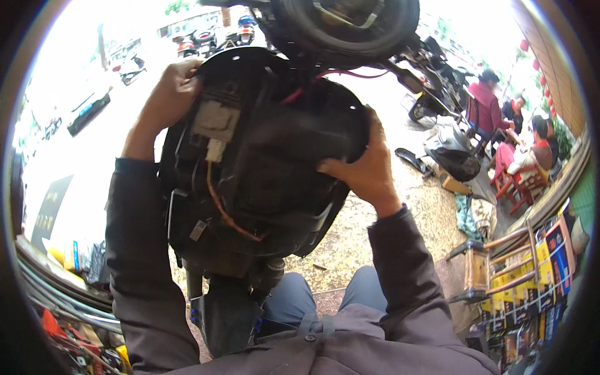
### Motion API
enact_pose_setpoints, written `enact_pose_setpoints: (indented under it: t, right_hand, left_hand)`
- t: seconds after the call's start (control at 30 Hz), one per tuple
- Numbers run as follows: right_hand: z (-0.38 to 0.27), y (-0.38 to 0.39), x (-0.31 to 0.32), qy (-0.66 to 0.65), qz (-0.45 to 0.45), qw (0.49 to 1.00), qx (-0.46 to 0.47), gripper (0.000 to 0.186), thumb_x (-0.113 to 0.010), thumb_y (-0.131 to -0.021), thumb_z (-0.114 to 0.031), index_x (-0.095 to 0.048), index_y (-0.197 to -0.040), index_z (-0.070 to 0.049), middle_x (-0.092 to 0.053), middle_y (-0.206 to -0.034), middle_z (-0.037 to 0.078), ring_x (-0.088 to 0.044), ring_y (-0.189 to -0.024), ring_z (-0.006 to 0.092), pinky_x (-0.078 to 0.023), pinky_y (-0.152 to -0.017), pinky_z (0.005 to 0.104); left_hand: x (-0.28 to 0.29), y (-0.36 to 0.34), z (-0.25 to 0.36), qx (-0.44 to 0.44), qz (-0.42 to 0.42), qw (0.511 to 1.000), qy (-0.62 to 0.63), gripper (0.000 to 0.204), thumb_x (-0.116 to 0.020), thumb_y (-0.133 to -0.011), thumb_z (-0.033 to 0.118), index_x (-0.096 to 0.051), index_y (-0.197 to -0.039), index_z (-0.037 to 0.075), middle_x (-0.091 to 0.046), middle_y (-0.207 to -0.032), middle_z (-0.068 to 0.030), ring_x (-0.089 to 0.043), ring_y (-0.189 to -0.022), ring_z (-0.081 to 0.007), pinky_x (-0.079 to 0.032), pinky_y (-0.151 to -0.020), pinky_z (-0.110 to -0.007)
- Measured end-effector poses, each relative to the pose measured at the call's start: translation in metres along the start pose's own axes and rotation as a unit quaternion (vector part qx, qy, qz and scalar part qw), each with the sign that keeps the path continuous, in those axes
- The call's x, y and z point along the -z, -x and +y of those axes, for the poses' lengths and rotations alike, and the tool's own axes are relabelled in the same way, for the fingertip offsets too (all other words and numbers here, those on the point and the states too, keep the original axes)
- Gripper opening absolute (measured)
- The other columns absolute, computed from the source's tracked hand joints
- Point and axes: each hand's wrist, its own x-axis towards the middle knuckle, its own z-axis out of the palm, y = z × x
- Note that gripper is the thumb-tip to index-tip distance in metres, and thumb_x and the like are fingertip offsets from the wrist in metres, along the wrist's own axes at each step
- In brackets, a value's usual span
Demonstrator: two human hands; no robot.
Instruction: The person kneels and works on the front assembly of a scooter, connecting wires and installing a black plastic cover. They use a cordless drill to fasten screws and secure the cover in place.
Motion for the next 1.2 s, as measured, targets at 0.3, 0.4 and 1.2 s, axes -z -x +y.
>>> enact_pose_setpoints:
  t: [0.3, 0.4, 1.2]
  right_hand:
    - [0.003, -0.001, 0.002, 0.065, 0.028, 0.996, 0.062, 0.129, -0.101, -0.048, -0.039, -0.035, -0.148, 0.008, -0.051, -0.134, 0.029, -0.052, -0.127, 0.0436, -0.044, -0.108, 0.0470]
    - [0.005, -0.001, 0.002, 0.050, 0.036, 0.996, 0.059, 0.127, -0.101, -0.047, -0.039, -0.037, -0.147, 0.006, -0.052, -0.132, 0.028, -0.053, -0.125, 0.0429, -0.046, -0.107, 0.0470]
    - [0.017, -0.001, 0.003, -0.013, -0.004, 0.999, 0.043, 0.119, -0.098, -0.056, -0.026, -0.034, -0.151, 0.005, -0.049, -0.144, 0.026, -0.051, -0.134, 0.0358, -0.042, -0.113, 0.0432]
  left_hand:
    - [-0.009, 0.000, 0.012, 0.086, 0.002, 0.995, 0.040, 0.015, -0.063, -0.098, 0.012, -0.069, -0.102, -0.001, -0.072, -0.083, -0.0088, -0.063, -0.076, -0.0114, -0.050, -0.070, -0.029]
    - [-0.009, -0.001, 0.012, 0.126, -0.010, 0.988, 0.089, 0.014, -0.060, -0.099, 0.007, -0.070, -0.104, -0.002, -0.074, -0.088, -0.0080, -0.065, -0.080, -0.0104, -0.050, -0.070, -0.026]
    - [-0.004, 0.061, -0.011, 0.210, -0.001, 0.949, 0.234, 0.030, -0.060, -0.092, 0.002, -0.068, -0.120, -0.006, -0.074, -0.096, -0.0106, -0.069, -0.078, -0.0135, -0.058, -0.071, -0.027]
